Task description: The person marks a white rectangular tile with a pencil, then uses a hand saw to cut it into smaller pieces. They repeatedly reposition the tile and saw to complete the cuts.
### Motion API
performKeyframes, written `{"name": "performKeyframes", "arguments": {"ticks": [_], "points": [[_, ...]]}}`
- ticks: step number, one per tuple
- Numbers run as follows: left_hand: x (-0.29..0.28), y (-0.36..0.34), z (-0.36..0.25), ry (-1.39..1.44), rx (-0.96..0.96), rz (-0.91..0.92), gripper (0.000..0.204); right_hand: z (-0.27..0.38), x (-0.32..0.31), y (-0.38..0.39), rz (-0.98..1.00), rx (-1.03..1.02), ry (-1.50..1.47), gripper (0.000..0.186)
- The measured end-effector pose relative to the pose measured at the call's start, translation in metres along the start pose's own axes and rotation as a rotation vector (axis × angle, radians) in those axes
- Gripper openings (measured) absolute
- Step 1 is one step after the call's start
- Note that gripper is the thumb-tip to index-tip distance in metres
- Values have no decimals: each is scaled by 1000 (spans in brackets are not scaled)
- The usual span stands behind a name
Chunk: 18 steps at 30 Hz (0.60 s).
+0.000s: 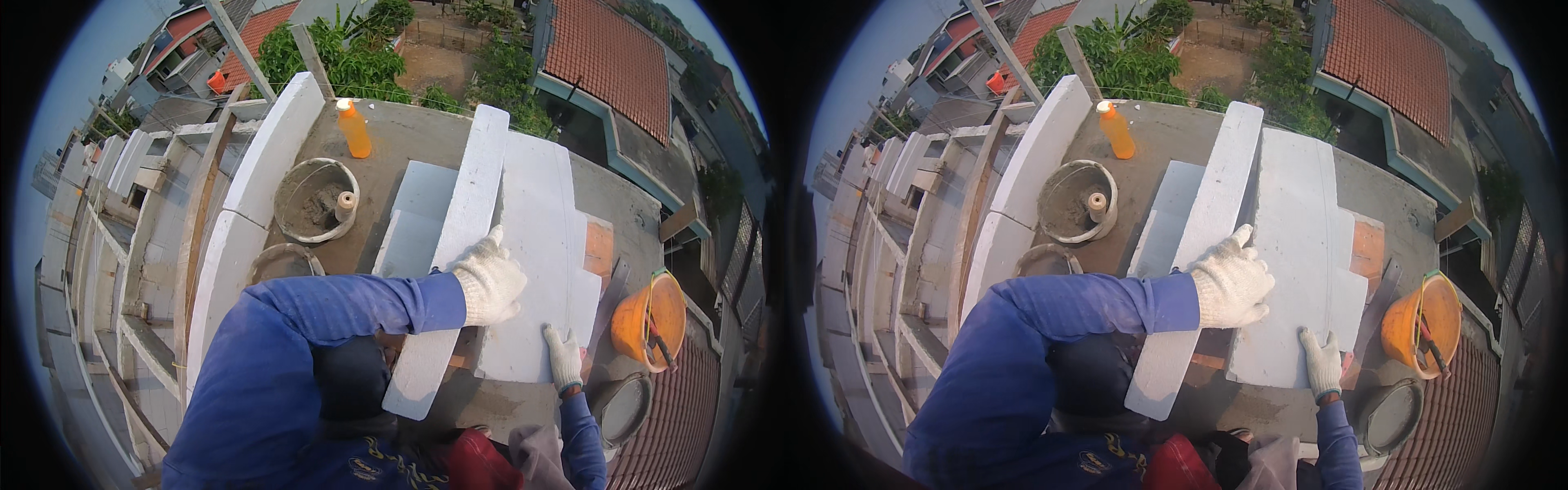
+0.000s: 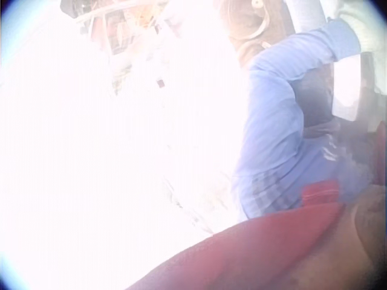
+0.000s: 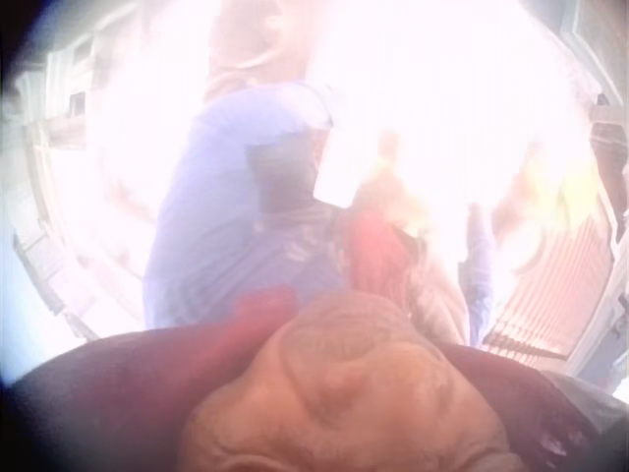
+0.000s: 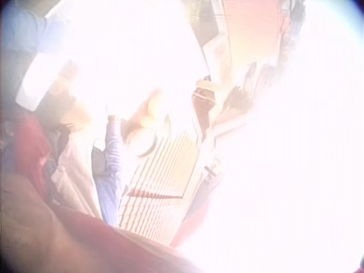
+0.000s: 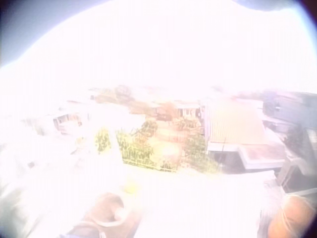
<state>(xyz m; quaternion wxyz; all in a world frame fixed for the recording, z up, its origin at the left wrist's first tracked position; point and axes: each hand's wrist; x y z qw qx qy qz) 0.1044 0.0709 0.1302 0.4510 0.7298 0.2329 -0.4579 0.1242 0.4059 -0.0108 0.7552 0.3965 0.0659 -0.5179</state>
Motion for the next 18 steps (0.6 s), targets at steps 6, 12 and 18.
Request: {"name": "performKeyframes", "arguments": {"ticks": [6, 12, 18], "points": [[1, -1, -1, -35, 8, -6, 51, -6, 0, -4, 10, 66, -16, 99], [-2, 1, 0, -21, 8, 27, 51, -1, 3, -3, -66, 104, 49, 99], [-4, 3, 0, -28, 5, 39, 51, 0, 3, -3, -86, 120, 106, 95]]}}
Point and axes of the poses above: each hand's wrist, its own y-axis away from the middle knuckle, its own x-axis out of the palm, z = x × y, and after that the axes turned 11 degrees about z, right-handed
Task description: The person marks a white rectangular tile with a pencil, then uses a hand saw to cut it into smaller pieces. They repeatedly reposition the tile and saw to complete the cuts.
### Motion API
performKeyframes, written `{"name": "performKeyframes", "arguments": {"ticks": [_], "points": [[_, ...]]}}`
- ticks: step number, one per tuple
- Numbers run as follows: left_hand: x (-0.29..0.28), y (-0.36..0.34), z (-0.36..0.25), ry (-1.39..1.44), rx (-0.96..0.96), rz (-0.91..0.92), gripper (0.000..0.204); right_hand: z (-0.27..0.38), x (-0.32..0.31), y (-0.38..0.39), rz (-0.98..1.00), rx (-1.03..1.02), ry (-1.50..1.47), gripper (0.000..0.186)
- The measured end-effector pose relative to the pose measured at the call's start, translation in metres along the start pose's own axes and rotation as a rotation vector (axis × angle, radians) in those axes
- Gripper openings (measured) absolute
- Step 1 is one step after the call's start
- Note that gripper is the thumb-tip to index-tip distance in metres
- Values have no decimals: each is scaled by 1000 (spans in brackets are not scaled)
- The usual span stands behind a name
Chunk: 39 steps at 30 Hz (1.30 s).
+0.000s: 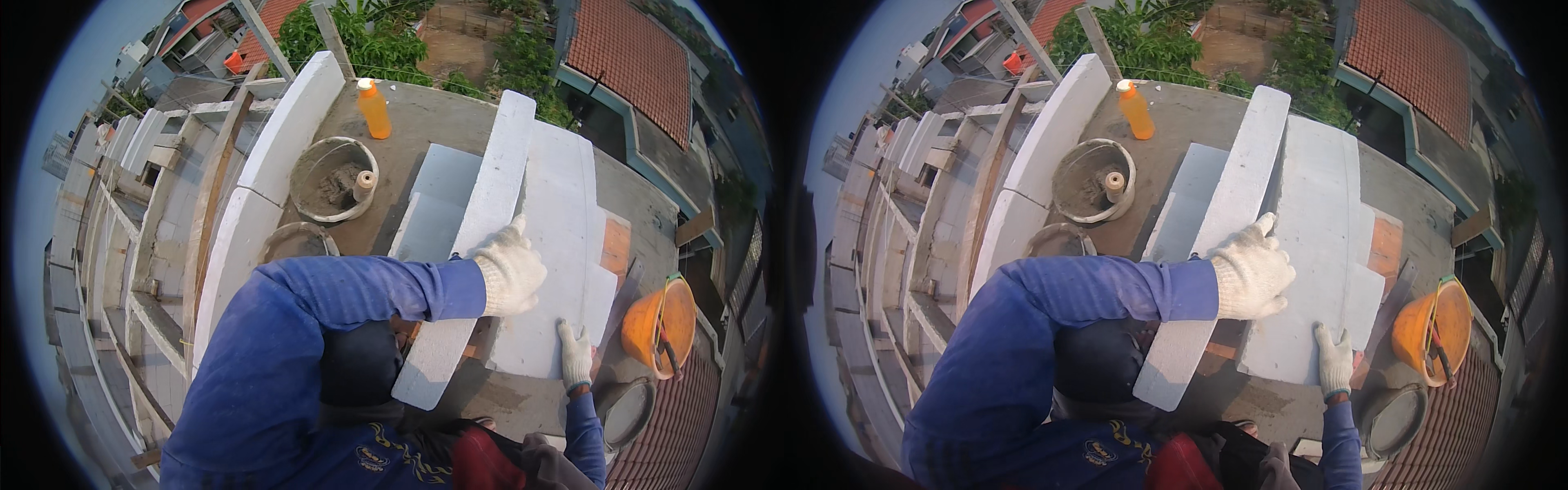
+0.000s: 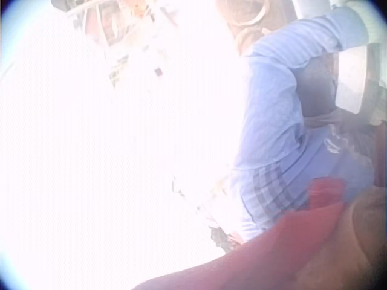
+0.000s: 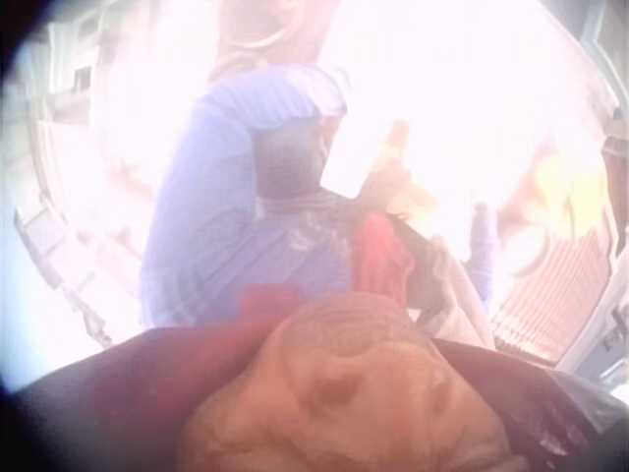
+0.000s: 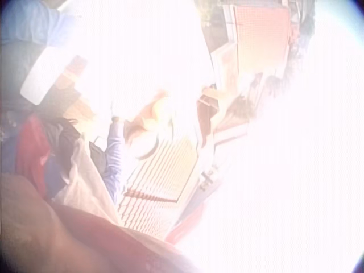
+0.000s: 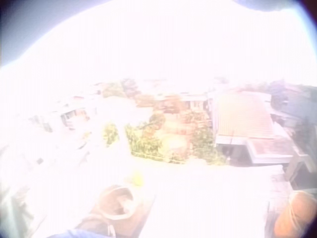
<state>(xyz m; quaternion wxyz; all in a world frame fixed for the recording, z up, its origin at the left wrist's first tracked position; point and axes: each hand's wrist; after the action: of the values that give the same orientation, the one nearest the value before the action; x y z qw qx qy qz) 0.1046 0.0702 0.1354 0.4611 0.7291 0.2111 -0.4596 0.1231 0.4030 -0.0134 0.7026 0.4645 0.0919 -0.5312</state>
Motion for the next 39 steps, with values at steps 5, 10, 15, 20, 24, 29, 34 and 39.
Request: {"name": "performKeyframes", "arguments": {"ticks": [5, 10, 15, 20, 24, 29, 34, 39], "points": [[-2, 1, 0, 3, -11, 3, 53, -6, -2, -3, 74, -28, -98, 97], [-5, 2, -1, -17, -18, 53, 55, -12, 0, -8, 56, 5, -50, 101], [-7, 2, -2, -25, -19, 60, 56, -17, 0, -11, 79, -24, -84, 103], [-5, 2, -1, -24, -12, 59, 56, -20, 0, -12, 96, -12, -112, 107], [-3, 1, -1, -24, -6, 35, 56, -25, 2, -17, 53, 38, -56, 112], [-3, 1, 0, -36, -6, 41, 54, -34, 3, -24, 75, 17, -76, 116], [-5, 3, -5, -10, -12, 51, 53, -40, -2, -21, 88, -8, -69, 112], [0, 4, -5, -3, -3, 6, 53, -35, -2, -16, 62, -39, -77, 109]]}}
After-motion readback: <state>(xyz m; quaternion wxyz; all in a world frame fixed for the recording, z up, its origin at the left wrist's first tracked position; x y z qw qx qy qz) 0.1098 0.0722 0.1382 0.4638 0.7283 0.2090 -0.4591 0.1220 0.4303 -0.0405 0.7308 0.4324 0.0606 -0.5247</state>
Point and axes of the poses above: each hand's wrist, its own y-axis away from the middle knuckle, its own x-axis out of the palm, z = x × y, and after that the axes turned 11 degrees about z, right-handed
